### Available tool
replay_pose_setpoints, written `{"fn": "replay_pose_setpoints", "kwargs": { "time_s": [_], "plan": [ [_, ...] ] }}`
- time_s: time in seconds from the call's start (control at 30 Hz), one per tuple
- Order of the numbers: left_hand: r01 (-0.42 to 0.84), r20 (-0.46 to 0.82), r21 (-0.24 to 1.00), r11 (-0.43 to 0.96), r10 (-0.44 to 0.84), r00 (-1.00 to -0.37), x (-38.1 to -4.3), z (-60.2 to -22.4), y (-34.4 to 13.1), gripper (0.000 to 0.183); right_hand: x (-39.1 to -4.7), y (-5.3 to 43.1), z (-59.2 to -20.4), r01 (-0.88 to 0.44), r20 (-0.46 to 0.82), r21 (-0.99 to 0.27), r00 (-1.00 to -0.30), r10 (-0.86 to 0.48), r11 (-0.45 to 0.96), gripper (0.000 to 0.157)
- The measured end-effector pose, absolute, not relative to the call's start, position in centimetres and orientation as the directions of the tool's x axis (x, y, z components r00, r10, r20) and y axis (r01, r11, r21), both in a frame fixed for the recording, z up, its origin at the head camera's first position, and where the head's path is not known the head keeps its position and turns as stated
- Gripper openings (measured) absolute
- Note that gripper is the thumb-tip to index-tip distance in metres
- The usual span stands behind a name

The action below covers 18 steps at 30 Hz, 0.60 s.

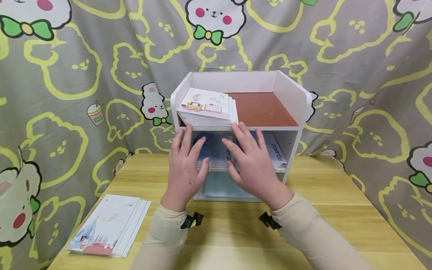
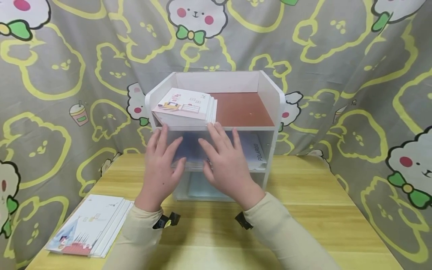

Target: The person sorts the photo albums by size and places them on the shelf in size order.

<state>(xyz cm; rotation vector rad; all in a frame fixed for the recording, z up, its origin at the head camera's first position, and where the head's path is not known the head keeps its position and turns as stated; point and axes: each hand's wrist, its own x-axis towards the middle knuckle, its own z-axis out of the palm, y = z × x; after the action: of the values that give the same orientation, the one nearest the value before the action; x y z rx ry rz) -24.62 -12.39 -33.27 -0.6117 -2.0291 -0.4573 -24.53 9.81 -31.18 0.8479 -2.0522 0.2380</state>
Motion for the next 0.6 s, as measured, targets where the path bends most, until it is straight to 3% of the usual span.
{"fn": "replay_pose_setpoints", "kwargs": {
  "time_s": [0.37,0.6],
  "plan": [
    [0.586,0.828,0.062,0.808,0.286,-0.482,-24.3,-34.4,-13.8,0.054,-23.6,11.2,-31.9,-0.722,0.755,0.064,-0.417,-0.507,0.689,0.060],
    [0.530,0.717,0.077,0.845,0.322,-0.618,-22.5,-36.5,-19.3,0.063,-20.9,13.9,-35.1,-0.782,0.680,-0.048,-0.481,-0.554,0.621,0.062]
  ]
}}
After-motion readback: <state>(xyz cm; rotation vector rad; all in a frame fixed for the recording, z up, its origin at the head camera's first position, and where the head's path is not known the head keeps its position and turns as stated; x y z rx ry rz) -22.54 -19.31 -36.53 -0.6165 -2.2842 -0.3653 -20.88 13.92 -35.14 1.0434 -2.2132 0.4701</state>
